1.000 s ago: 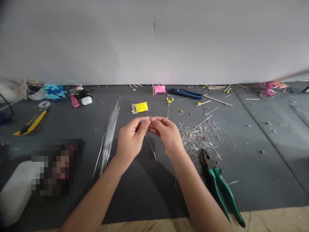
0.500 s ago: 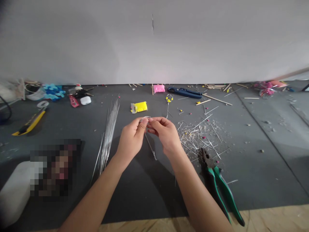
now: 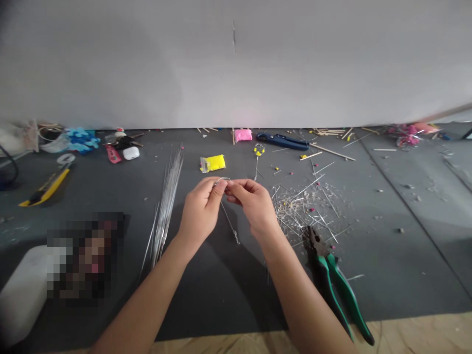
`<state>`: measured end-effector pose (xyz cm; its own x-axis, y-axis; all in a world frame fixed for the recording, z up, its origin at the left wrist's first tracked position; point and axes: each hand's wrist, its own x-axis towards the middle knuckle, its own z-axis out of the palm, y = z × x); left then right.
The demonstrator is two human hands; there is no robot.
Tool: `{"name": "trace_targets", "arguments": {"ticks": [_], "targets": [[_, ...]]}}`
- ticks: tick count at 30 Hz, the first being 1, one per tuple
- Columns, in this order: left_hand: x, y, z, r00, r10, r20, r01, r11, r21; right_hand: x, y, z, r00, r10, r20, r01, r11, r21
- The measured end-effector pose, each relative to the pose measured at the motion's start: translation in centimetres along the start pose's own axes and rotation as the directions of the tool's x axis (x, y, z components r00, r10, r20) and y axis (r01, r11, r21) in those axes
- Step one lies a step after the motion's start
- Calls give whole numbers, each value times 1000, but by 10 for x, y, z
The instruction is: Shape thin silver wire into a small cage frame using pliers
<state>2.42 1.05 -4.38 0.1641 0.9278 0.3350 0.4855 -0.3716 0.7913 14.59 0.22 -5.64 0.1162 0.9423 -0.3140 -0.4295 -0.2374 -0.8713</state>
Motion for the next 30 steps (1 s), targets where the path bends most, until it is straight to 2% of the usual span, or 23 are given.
{"name": "trace_targets", "arguments": {"ticks": [6,13,18,23,30], "targets": [[-2,2,1,999,-31,33,28,996,85,0,0,0,999,32,10,-32,999,27],[-5,0,6,999,-26,-25,28,995,95,-1,-1,3,999,48,22,-49,999,19],[-6,0,5,999,-39,-18,42,987,155,-1,1,2,998,50,32,-51,999,19],[-5,-1,4,1000,-2,9,1,991,133,-1,-1,2,999,41,7,-41,999,4],[-7,0,4,996,-72,60,66,992,105,-1,-5,1,999,43,27,-43,999,-5]]}}
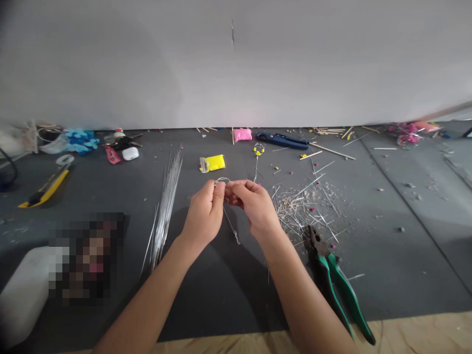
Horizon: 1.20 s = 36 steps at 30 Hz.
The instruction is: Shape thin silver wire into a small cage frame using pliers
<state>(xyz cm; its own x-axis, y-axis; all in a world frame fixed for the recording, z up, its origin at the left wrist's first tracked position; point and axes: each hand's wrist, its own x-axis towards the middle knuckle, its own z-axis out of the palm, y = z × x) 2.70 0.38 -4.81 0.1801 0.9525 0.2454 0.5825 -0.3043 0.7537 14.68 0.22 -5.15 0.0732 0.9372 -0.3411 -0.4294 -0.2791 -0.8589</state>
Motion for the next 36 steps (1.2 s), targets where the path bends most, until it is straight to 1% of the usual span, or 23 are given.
{"name": "trace_targets", "arguments": {"ticks": [4,9,17,23,36], "targets": [[-1,3,-1,1000,-7,2,7,1000,-12,-3,-3,1,1000,-2,14,2,1000,-3],[-2,8,-3,1000,15,-9,-15,1000,-1,-6,-8,0,999,-2,39,3,999,-36],[-5,13,-5,999,50,-4,-50,998,-41,-11,-17,-3,993,-2,116,7,999,-45],[-5,14,-6,995,96,-29,-98,993,-66,-13,-21,-5,983,47,179,-43,999,-22],[-4,13,-5,997,68,24,-66,994,-87,-14,-23,-9,956,55,289,-58,998,0]]}}
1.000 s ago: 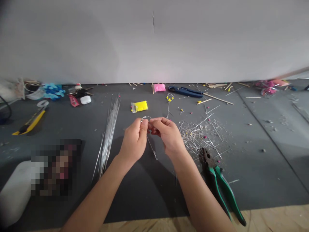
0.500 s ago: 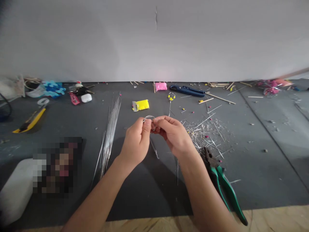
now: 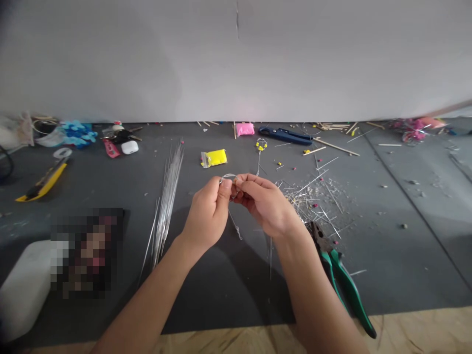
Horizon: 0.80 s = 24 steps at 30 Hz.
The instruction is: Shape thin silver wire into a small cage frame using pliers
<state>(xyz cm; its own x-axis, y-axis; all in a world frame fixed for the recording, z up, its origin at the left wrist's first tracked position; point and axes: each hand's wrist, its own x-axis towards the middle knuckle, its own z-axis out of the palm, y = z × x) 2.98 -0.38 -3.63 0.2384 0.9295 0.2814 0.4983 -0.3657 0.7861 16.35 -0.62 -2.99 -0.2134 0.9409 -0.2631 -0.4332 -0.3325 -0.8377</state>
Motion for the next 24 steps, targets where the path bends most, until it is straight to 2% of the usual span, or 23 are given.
{"name": "trace_targets", "arguments": {"ticks": [7,11,16,22,24], "targets": [[1,1,-3,1000,-3,-29,1,999,-41,0,1,-1,997,-35,64,35,999,6],[0,7,-7,999,-31,-45,22,982,-185,-4,-3,2,995,-50,88,51,999,-10],[-11,15,-12,991,-133,-8,116,894,-432,-15,-7,8,991,-127,46,132,981,-142],[-43,12,-22,958,-286,25,269,864,-426,-30,-2,16,972,-233,18,225,914,-339],[-56,12,-28,941,-335,39,310,815,-489,-37,1,19,959,-281,41,272,870,-411]]}}
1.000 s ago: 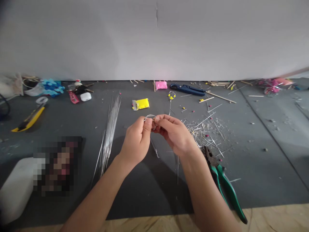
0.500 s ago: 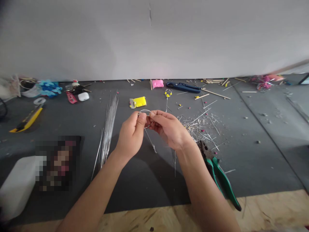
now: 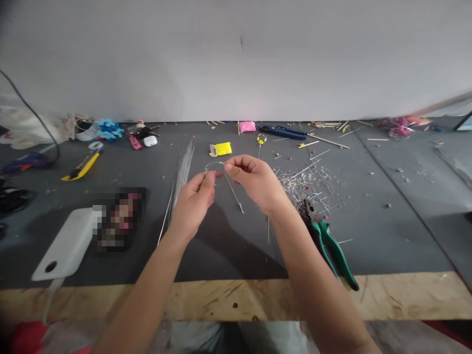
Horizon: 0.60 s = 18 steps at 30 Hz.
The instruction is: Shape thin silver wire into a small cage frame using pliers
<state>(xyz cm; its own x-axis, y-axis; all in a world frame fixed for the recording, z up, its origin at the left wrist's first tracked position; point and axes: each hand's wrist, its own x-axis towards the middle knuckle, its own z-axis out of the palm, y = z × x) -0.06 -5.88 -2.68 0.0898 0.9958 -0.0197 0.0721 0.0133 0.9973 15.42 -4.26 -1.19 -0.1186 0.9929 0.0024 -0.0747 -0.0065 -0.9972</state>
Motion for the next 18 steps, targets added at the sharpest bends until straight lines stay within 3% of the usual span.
{"name": "trace_targets", "arguments": {"ticks": [5,9,11,14,16,18], "targets": [[-31,5,-10,989,-94,118,128,936,-328,-23,-2,5,995,-84,49,89,990,-108],[-51,2,-13,978,-69,199,152,885,-440,-44,-4,6,995,-65,73,76,984,-161],[-59,-2,-15,983,-47,180,116,910,-398,-55,-4,0,996,-45,72,59,978,-198],[-70,-8,-21,992,30,119,-8,982,-186,-73,3,-25,1000,-6,-24,-2,937,-350],[-77,-9,-27,981,155,120,-157,988,8,-85,14,-53,992,51,-116,-104,848,-520],[-81,-9,-33,944,290,160,-317,932,177,-99,30,-83,984,62,-165,-161,704,-692]]}}
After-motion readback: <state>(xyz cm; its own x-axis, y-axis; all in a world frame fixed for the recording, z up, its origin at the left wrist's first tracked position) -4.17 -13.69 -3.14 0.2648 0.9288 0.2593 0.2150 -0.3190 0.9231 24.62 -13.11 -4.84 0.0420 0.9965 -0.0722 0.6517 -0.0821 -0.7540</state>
